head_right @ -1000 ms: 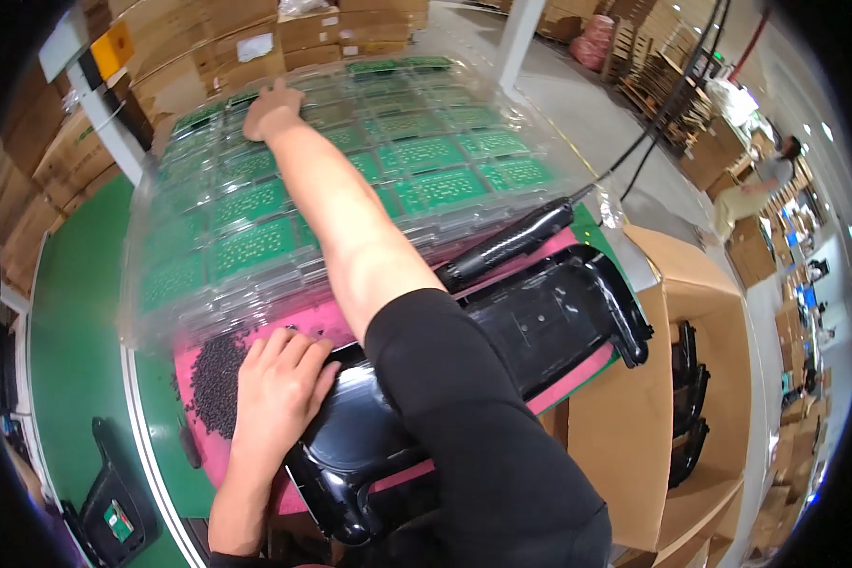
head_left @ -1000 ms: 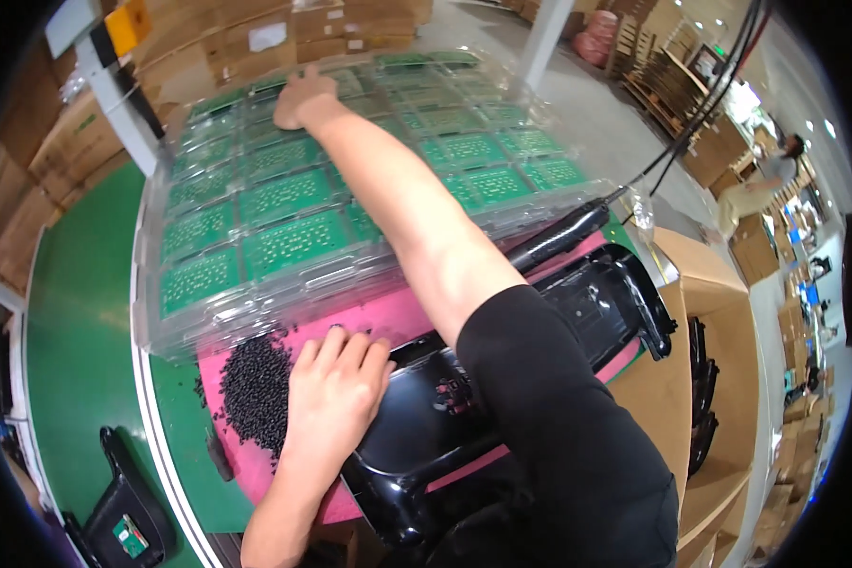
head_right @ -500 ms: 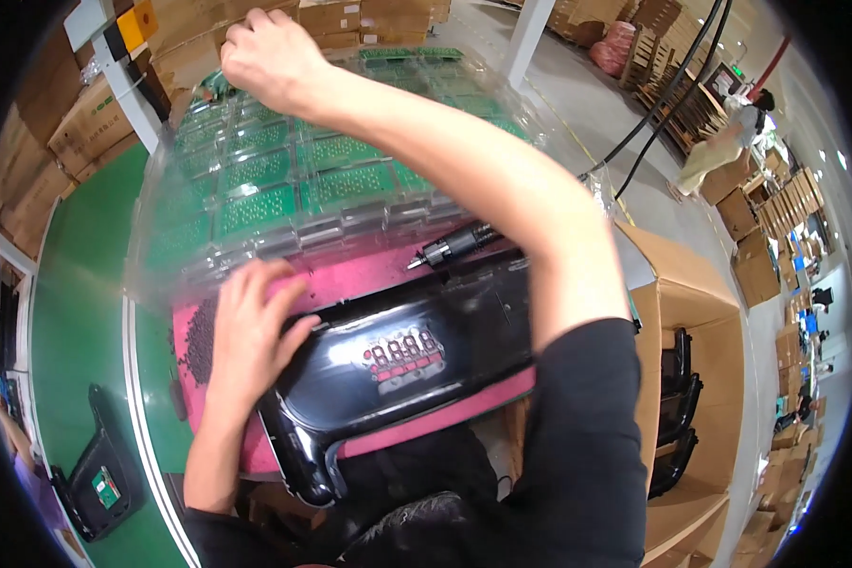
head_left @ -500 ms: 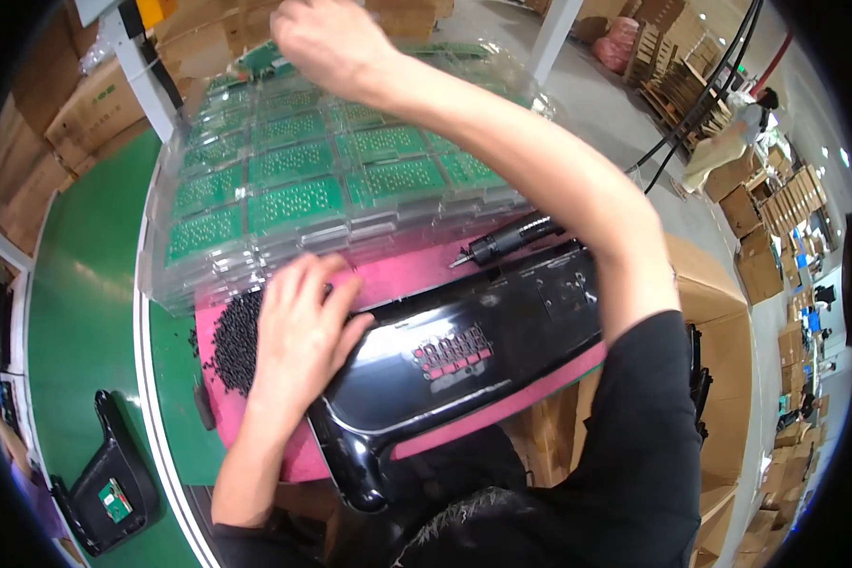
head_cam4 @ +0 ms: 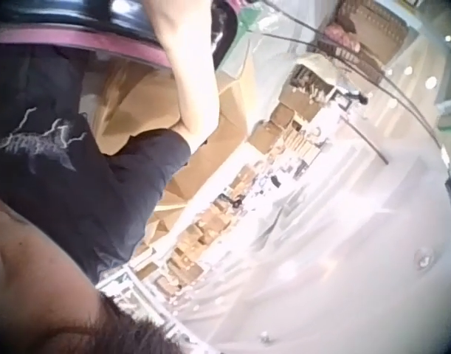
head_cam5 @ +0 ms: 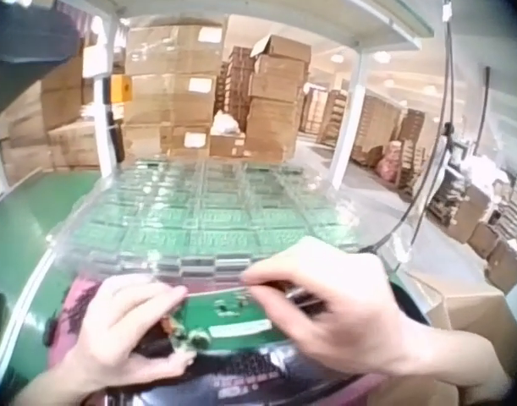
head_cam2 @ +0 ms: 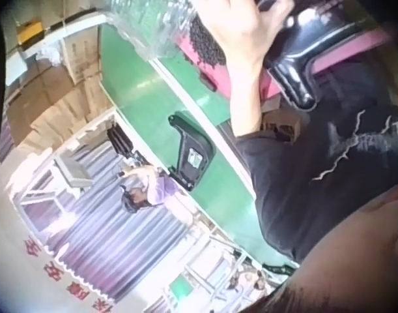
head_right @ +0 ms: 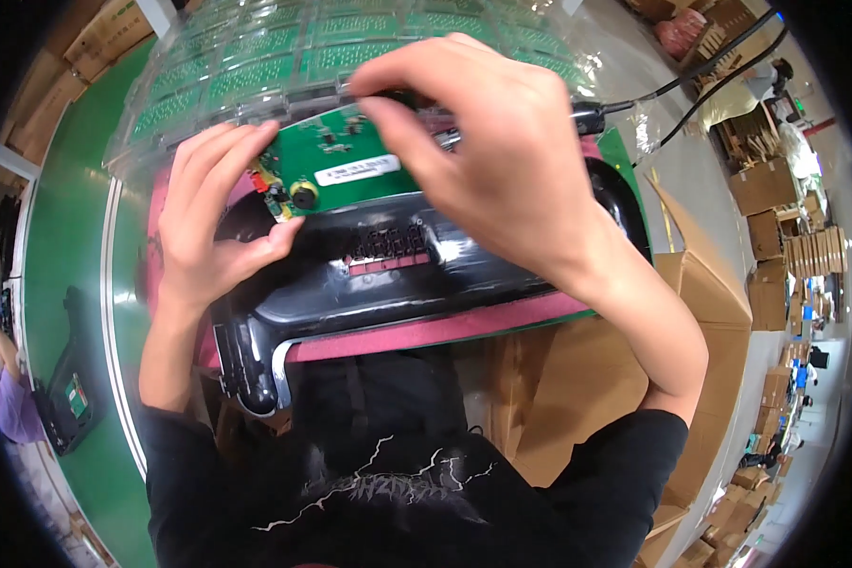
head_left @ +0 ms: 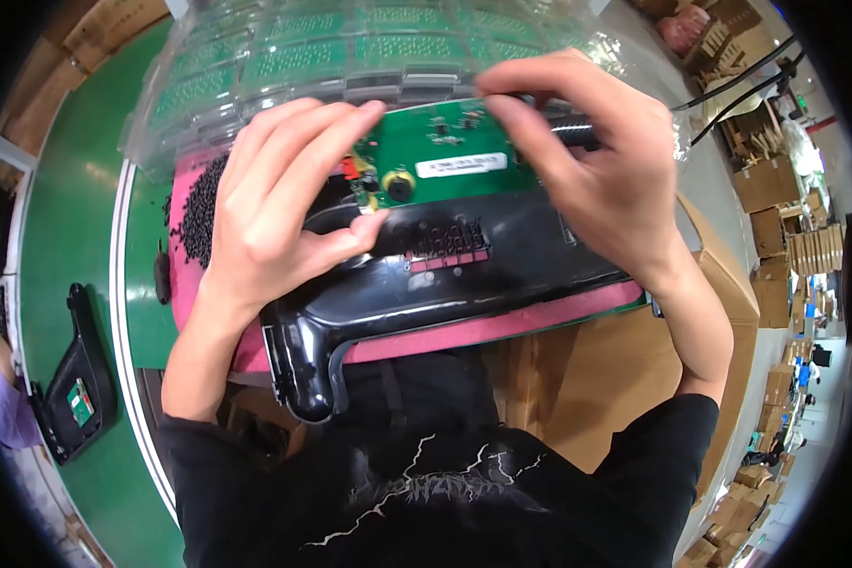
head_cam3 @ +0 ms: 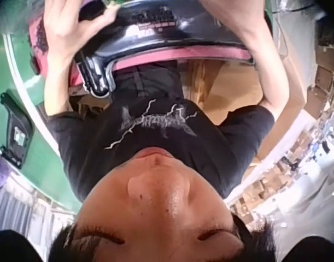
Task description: Assembling circuit boards into plastic housings using an electric screwdriver and opening shipping boxes with a utility knife.
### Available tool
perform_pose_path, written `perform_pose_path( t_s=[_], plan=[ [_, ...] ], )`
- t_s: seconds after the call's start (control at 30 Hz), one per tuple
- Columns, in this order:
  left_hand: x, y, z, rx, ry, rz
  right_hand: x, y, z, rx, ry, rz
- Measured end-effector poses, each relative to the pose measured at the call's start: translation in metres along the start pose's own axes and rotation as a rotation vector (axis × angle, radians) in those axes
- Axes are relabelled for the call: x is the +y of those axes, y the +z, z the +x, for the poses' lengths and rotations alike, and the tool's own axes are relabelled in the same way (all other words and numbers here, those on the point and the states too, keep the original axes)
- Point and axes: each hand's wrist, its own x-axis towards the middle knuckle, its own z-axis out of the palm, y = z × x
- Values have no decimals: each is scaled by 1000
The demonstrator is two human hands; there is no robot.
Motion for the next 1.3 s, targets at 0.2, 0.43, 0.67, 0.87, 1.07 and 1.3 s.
perform_pose_path(
  t_s=[0.2,0.43,0.67,0.87,1.07,1.3],
  plan=[
    [6,6,-8,-204,38,-43,7,-10,-43,-131,192,-36],
    [2,17,-18,-306,-79,-350,21,-3,-71,-436,238,167],
    [-5,14,-24,-635,-177,-540,26,12,-88,-415,212,310],
    [0,14,-16,-707,-244,-456,43,21,-102,-362,312,402],
    [3,16,-13,-738,-344,-336,37,27,-97,-314,370,318],
    [0,13,-10,-806,-376,-272,34,30,-91,-316,361,262]
  ],
)
